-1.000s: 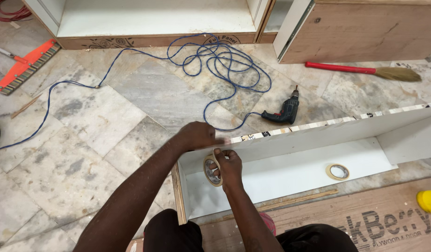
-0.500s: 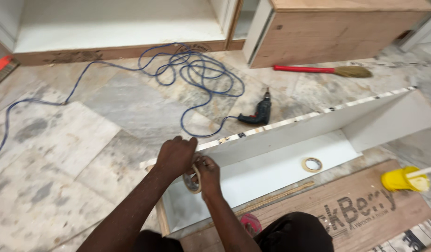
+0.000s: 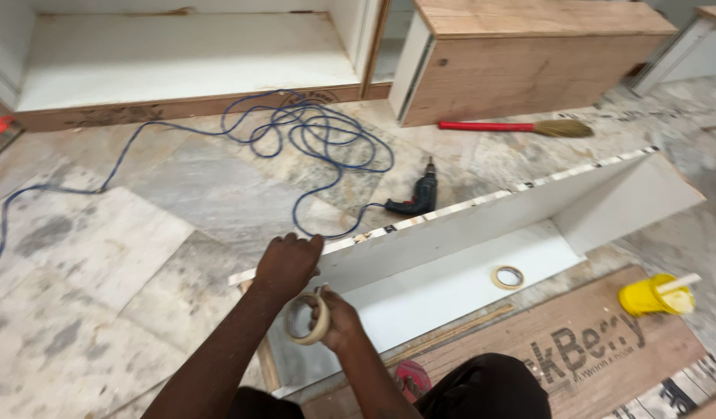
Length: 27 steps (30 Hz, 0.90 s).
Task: The person applies masking tape to the edges of a white wooden cabinet frame. They then use a metal square ruler to measure and mark the wood, followed by using a utility knife to cut along the marked lines. The person is kneeling on the floor throughout the process.
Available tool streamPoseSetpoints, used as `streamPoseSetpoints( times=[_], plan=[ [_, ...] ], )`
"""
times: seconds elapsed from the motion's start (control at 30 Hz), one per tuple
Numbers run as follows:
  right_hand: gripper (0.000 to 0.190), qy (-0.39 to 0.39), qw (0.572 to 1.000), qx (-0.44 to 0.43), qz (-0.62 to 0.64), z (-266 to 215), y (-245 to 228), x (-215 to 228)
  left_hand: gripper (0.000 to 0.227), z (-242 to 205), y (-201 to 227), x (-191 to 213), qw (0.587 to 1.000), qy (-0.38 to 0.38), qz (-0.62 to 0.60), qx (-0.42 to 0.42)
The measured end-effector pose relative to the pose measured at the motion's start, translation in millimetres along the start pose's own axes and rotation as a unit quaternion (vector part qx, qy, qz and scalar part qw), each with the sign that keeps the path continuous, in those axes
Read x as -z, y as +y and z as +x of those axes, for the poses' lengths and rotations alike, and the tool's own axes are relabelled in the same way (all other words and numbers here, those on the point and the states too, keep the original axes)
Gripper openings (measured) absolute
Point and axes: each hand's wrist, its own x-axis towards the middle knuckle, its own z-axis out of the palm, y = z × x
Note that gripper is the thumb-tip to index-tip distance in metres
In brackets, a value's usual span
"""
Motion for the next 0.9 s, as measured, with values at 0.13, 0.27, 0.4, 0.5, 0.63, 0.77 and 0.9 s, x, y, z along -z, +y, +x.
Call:
streamPoseSetpoints(
  times=[0.13, 0.27, 0.4, 0.5, 0.63, 0.77, 0.9],
  plan=[
    [0.026, 0.075, 0.966, 0.077, -0.234, -55.6, -8.1, -17.6, 0.072, -7.3, 2.4, 10.9, 1.000, 0.027, -0.011, -0.004],
    [0.043, 0.025, 0.921, 0.116, -0.371, -108.6, -18.6, -62.7, 0.069, -38.5, 0.0, 36.7, 0.962, 0.191, -0.193, 0.010],
    [0.055, -0.050, 0.896, 0.166, -0.410, -138.2, -21.6, -97.7, 0.043, -74.1, 9.9, 48.4, 0.928, 0.044, -0.340, 0.145],
    [0.055, -0.085, 0.887, 0.175, -0.419, -150.9, -22.9, -115.0, 0.033, -87.3, 19.0, 47.4, 0.901, 0.045, -0.395, 0.173],
    [0.055, -0.092, 0.898, 0.157, -0.400, -151.4, -22.9, -118.6, 0.018, -91.6, 21.8, 40.0, 0.886, 0.110, -0.414, 0.181],
    [0.056, -0.113, 0.900, 0.168, -0.386, -146.3, -20.5, -114.6, 0.013, -95.7, 23.9, 38.4, 0.904, 0.199, -0.361, 0.113],
    [0.072, -0.052, 0.910, 0.197, -0.362, -144.8, -3.5, -122.0, 0.012, -83.2, 18.0, 42.0, 0.915, 0.209, -0.313, 0.146]
  ],
)
